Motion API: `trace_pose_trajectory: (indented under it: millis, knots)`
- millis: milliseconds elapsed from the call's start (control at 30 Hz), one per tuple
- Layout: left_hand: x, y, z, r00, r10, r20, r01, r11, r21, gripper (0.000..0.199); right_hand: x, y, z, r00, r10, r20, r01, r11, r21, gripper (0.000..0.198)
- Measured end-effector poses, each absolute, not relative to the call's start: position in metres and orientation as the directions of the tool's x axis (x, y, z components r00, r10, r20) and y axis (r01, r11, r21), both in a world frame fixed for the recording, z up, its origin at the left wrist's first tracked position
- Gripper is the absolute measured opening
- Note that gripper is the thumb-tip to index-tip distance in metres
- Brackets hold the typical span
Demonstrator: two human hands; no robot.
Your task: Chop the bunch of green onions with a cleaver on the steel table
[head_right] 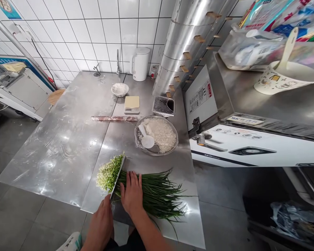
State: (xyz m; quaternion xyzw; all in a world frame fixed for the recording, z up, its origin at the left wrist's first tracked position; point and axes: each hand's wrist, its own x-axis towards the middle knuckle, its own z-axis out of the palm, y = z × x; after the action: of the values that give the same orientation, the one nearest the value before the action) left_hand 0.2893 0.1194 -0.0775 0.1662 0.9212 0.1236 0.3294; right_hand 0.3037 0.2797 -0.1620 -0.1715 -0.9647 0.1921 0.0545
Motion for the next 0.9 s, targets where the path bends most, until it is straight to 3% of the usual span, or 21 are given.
trace_pose_trajectory:
  millis: [133,367,533,633,800,900]
  knots:
    - [0.284,0.115,-0.085,-0.720,0.389,-0.575,0.225,0.914,0.337,0.071,0.300,0.259,-0.171,-0.894,0.443,0.070,0.390,0.844,-0.367,0.059]
    - [0.267,0.116,-0.076,-0.668,0.359,-0.651,0.183,0.928,0.324,0.067,0.318,0.287,-0.172,-0.988,0.153,-0.013,0.148,0.931,-0.334,0.113]
    - [0.265,0.112,-0.066,-0.672,0.326,-0.665,0.088,0.927,0.365,0.057,0.311,0.303,-0.187,-0.994,0.071,0.080,0.049,0.967,-0.249,0.089]
    - [0.270,0.109,-0.066,-0.697,0.318,-0.643,0.047,0.915,0.401,0.055,0.308,0.303,-0.186,-0.993,0.074,0.092,0.049,0.968,-0.248,0.086]
    - [0.283,0.109,-0.076,-0.681,0.319,-0.659,0.082,0.928,0.364,0.058,0.311,0.292,-0.166,-0.988,0.134,0.071,0.106,0.944,-0.312,0.101]
    - [0.287,0.112,-0.082,-0.694,0.344,-0.633,0.132,0.924,0.358,0.058,0.310,0.279,-0.161,-0.971,0.226,0.077,0.188,0.922,-0.338,0.088]
